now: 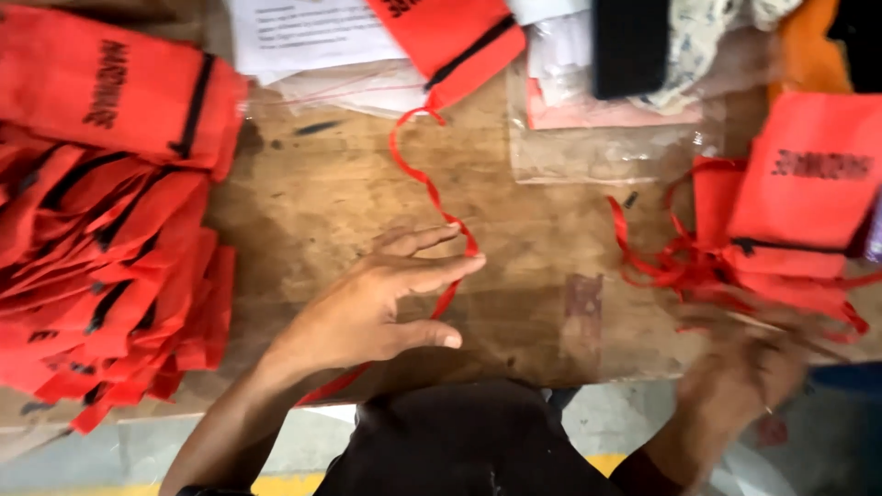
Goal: Tying red ribbons to red fabric pouches labeled 'HARDWARE' and organizing them on a workbench.
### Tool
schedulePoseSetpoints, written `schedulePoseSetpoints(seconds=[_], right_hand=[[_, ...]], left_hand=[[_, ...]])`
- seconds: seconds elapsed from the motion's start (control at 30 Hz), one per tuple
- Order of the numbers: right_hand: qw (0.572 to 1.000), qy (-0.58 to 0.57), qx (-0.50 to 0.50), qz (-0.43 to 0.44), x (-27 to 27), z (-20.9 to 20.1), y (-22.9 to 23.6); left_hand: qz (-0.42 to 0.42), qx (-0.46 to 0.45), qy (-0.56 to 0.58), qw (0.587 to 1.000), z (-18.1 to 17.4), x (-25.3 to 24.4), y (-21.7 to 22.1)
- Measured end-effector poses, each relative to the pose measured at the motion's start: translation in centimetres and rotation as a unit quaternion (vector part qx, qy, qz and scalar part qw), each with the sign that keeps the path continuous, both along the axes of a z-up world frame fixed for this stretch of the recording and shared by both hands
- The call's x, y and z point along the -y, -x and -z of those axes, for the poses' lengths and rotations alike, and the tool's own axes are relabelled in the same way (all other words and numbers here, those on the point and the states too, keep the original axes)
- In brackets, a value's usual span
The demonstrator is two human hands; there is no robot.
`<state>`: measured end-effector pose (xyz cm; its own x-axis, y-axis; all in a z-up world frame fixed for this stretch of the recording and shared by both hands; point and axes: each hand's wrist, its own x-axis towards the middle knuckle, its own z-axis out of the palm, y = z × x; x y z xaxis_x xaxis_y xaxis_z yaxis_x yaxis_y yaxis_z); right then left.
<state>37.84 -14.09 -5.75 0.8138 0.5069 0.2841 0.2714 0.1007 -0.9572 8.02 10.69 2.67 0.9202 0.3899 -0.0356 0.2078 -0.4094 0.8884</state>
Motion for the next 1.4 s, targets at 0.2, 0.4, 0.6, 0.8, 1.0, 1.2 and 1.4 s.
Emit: schedulePoseSetpoints(seconds=[0.2,0.4,0.6,0.8,1.0,1.2,1.4], right_hand=[[0.999,-0.012,-0.019,0.039,1.4,-1.1,0.8],[0.873,0.092,0.246,0.411,8.2,-1.6,-3.9],[0.776,0.233,0.405,0.423,6.4,-5.9,-3.5],[0.905,0.085,0.369,0.193,0.2,-12.8,-0.4],[0.917,-0.091,0.348,0.170,12.1,-5.7,-8.5],[0.930,0.002,0.344,0.130,27.1,-2.7,-17.4],[0.935,0.112,0.327,0.079,30.3,-7.0,-17.4]], left_hand=[[-0.032,-0.030,0.043,0.998,-0.6,0.6,-0.8],[-0.032,-0.024,0.022,0.999,-0.5,0.5,-0.7],[0.007,0.015,0.037,0.999,0.5,0.9,-1.2],[0.001,-0.016,0.026,1.000,1.0,0.9,-1.5],[0.015,0.000,0.025,1.000,0.9,0.8,-1.7],[0.000,-0.017,0.032,0.999,1.4,0.7,-1.6],[0.013,0.024,0.021,0.999,2.4,0.7,-1.5]])
